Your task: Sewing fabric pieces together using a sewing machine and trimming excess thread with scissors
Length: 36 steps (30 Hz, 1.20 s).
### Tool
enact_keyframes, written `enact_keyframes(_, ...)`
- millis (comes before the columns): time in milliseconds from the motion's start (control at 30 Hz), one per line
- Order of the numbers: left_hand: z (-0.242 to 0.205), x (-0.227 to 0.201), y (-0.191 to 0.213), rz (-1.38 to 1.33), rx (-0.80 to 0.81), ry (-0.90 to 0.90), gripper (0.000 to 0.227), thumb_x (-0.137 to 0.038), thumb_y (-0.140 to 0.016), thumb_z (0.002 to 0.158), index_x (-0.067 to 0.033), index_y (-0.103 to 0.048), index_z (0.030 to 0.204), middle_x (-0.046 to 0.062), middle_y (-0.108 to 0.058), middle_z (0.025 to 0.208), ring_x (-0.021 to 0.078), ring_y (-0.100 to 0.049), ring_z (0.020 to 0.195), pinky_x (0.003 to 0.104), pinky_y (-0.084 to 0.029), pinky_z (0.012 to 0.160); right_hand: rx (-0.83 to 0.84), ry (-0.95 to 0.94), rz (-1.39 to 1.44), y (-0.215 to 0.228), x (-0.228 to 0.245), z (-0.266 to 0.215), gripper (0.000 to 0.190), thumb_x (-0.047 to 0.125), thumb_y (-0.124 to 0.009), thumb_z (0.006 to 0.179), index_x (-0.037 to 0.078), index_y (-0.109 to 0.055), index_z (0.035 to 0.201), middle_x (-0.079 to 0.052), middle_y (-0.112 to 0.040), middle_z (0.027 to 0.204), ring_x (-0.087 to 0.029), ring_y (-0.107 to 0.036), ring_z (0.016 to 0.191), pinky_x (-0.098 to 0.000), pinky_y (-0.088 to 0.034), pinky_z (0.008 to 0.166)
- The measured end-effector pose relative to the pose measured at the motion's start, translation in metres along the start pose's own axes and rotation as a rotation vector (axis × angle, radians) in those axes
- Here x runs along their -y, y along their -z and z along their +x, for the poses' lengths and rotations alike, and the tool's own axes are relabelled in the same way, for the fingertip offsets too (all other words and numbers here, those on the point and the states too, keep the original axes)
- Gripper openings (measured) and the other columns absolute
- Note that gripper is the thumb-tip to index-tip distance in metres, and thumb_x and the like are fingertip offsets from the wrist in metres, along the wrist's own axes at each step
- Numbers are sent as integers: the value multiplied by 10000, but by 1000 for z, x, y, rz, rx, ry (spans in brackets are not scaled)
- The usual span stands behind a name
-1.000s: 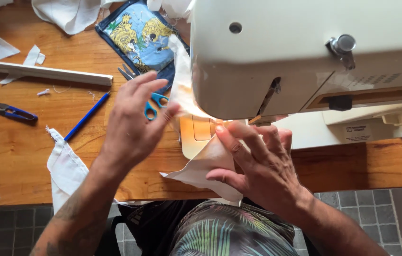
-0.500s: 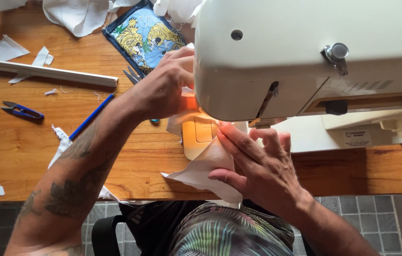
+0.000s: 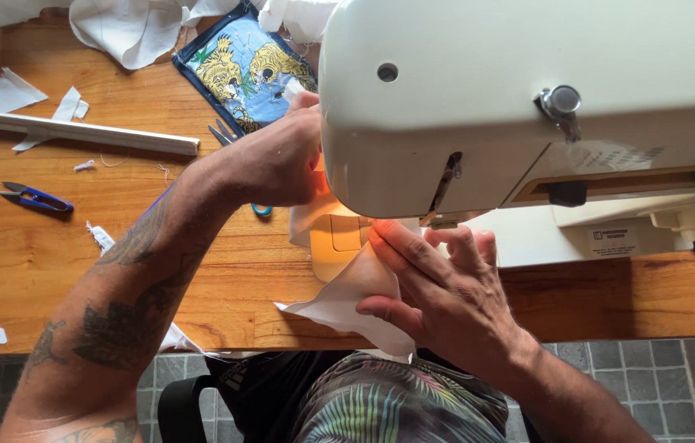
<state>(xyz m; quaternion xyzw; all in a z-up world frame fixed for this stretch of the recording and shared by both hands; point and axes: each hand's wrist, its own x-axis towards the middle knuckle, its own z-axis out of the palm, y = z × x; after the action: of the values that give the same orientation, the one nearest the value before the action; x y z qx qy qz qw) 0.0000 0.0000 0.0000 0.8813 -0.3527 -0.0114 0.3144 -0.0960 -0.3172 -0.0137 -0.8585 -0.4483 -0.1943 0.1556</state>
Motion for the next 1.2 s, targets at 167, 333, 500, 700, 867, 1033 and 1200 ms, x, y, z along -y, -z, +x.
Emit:
enact_keyframes(167,3,0,2,54,33,67,241,-58,-701,819,-291,-679,874,-156,-550,845,163,-411,841,439,-283,1024,2,3,9,5,-2,2,743,792,-703,1058,219,-793,1523,127,-677,1649,-280,-526,1189,-474,-438,986)
enact_keyframes(333,3,-4,7,80,94,104,233,-136,-774,894,-328,-790,1026,-162,-674,917,168,-516,863,457,-297,1046,67,29,21,13,-7,2,760,777,-660,1081,227,-743,1599,128,-645,1708,-281,-531,1159,-470,-455,902)
enact_keyframes(500,-6,-14,10,11,58,41,261,-174,-886,999,-296,-686,884,-156,-598,898,103,-484,769,414,-288,1129,87,79,130,17,-9,3,770,747,-599,1105,174,-725,1603,118,-618,1737,-310,-554,1184,-483,-455,1020)
enact_keyframes(700,-10,-8,-5,37,-12,26,401,-135,-859,989,-265,-513,833,-117,-484,832,159,-360,834,432,-267,1015,92,63,135,17,-7,1,733,733,-609,1097,202,-736,1587,145,-626,1725,-300,-545,1184,-479,-429,1013)
enact_keyframes(867,-9,-11,-9,32,2,59,334,-115,-816,978,-278,-573,817,-135,-548,846,148,-394,880,432,-287,1039,111,56,141,21,-8,1,697,701,-592,1119,210,-729,1594,136,-612,1744,-303,-533,1178,-490,-441,985)
enact_keyframes(1033,-10,-13,-11,69,10,55,354,-124,-813,989,-309,-570,810,-147,-546,802,144,-390,832,438,-278,1009,100,67,139,22,-7,1,673,686,-586,1136,211,-728,1590,123,-599,1760,-302,-539,1172,-494,-450,983)
enact_keyframes(1200,-13,-23,-6,171,-29,-45,373,106,-661,878,-244,-533,883,-96,-520,904,191,-459,874,456,-263,963,90,63,129,23,-6,1,657,674,-599,1139,216,-726,1593,115,-614,1745,-301,-544,1163,-492,-450,981)
